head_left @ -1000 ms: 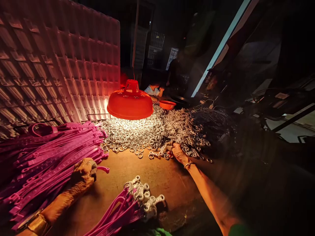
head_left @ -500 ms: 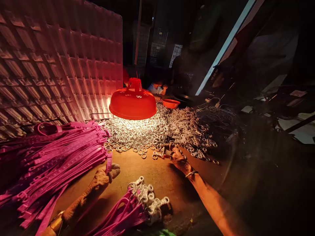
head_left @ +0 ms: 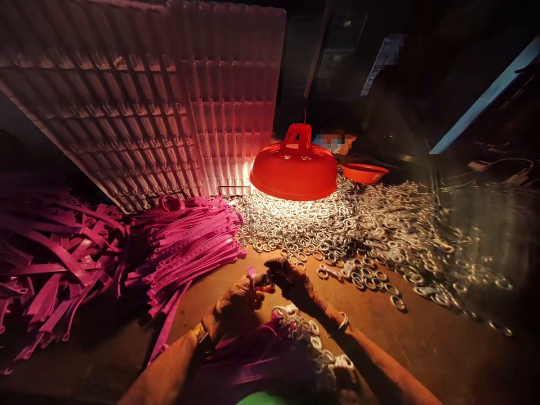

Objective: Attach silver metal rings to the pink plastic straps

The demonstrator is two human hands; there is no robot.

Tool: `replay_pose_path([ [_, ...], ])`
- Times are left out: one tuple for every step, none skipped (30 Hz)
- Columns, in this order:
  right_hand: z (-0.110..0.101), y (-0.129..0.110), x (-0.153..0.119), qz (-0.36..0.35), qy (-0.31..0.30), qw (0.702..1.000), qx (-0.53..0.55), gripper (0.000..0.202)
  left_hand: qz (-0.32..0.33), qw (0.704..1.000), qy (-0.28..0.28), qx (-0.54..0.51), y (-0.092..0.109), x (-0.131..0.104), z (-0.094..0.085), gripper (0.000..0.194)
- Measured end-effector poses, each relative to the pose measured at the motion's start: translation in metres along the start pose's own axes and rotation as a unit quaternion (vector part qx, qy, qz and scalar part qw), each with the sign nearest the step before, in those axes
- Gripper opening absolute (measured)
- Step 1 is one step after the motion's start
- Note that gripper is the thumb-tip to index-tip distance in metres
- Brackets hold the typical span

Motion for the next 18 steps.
replay_pose_path([
  [0.001,-0.001,-0.001,-0.010,-0.002,1.000,-0.006,0.031,0.000,1.000,-0.003,-0.005,-0.003,-0.001,-0.002,0.031],
  [0.002,-0.001,-0.001,-0.020,-0.006,1.000,-0.013,0.031,-0.004,1.000,-0.007,-0.003,-0.006,-0.002,-0.003,0.031],
  [0.002,-0.002,-0.002,-0.031,-0.014,0.999,-0.022,0.030,-0.010,1.000,-0.011,0.007,-0.008,-0.003,-0.003,0.031],
  [0.002,-0.002,-0.003,-0.042,-0.021,0.998,-0.034,0.030,-0.016,1.000,-0.015,0.018,-0.009,-0.003,-0.004,0.032],
  [0.002,-0.002,-0.004,-0.052,-0.027,0.997,-0.048,0.029,-0.022,0.999,-0.020,0.032,-0.010,-0.003,-0.004,0.033],
  [0.002,-0.003,-0.005,-0.066,-0.033,0.995,-0.063,0.030,-0.032,0.998,-0.025,0.044,-0.010,-0.002,-0.004,0.033],
  [0.002,-0.004,-0.006,-0.087,-0.036,0.993,-0.077,0.030,-0.044,0.997,-0.027,0.053,-0.011,0.000,-0.005,0.032],
  [0.002,-0.005,-0.006,-0.109,-0.040,0.989,-0.089,0.031,-0.051,0.996,-0.026,0.062,-0.010,0.001,-0.006,0.030],
  [0.002,-0.005,-0.007,-0.127,-0.046,0.986,-0.094,0.032,-0.053,0.996,-0.024,0.070,-0.010,0.002,-0.007,0.027],
  [0.003,-0.005,-0.008,-0.134,-0.050,0.985,-0.092,0.034,-0.050,0.995,-0.021,0.078,-0.008,0.001,-0.008,0.024],
  [0.003,-0.003,-0.009,-0.127,-0.053,0.987,-0.084,0.035,-0.039,0.996,-0.022,0.081,-0.006,-0.001,-0.008,0.023],
  [0.003,-0.001,-0.010,-0.106,-0.054,0.990,-0.069,0.037,-0.020,0.996,-0.027,0.084,-0.004,-0.004,-0.007,0.023],
  [0.003,0.002,-0.010,-0.074,-0.050,0.995,-0.049,0.038,0.000,0.996,-0.033,0.085,-0.002,-0.007,-0.006,0.024],
  [0.002,0.006,-0.011,-0.039,-0.045,0.998,-0.024,0.040,0.013,0.996,-0.037,0.082,0.000,-0.011,-0.006,0.026],
  [0.001,0.008,-0.011,-0.007,-0.036,0.999,0.000,0.041,0.017,0.996,-0.036,0.076,0.000,-0.014,-0.005,0.029],
  [0.000,0.010,-0.011,0.019,-0.023,0.999,0.021,0.042,0.019,0.997,-0.028,0.067,0.000,-0.017,-0.004,0.030],
  [-0.001,0.012,-0.011,0.037,-0.010,0.999,0.037,0.043,0.019,0.998,-0.016,0.058,0.000,-0.019,-0.004,0.031],
  [-0.001,0.013,-0.010,0.049,0.005,0.998,0.048,0.044,0.018,0.999,-0.002,0.051,0.000,-0.020,-0.003,0.032],
])
Point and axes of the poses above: each hand's wrist, its own x-axis towards the middle knuckle, its own z-axis out of the palm, y = z × x, the point moved 5 cm from there along x, towards the middle knuckle, and after that the axes turned 14 degrees about -z, right-handed, at the moved point
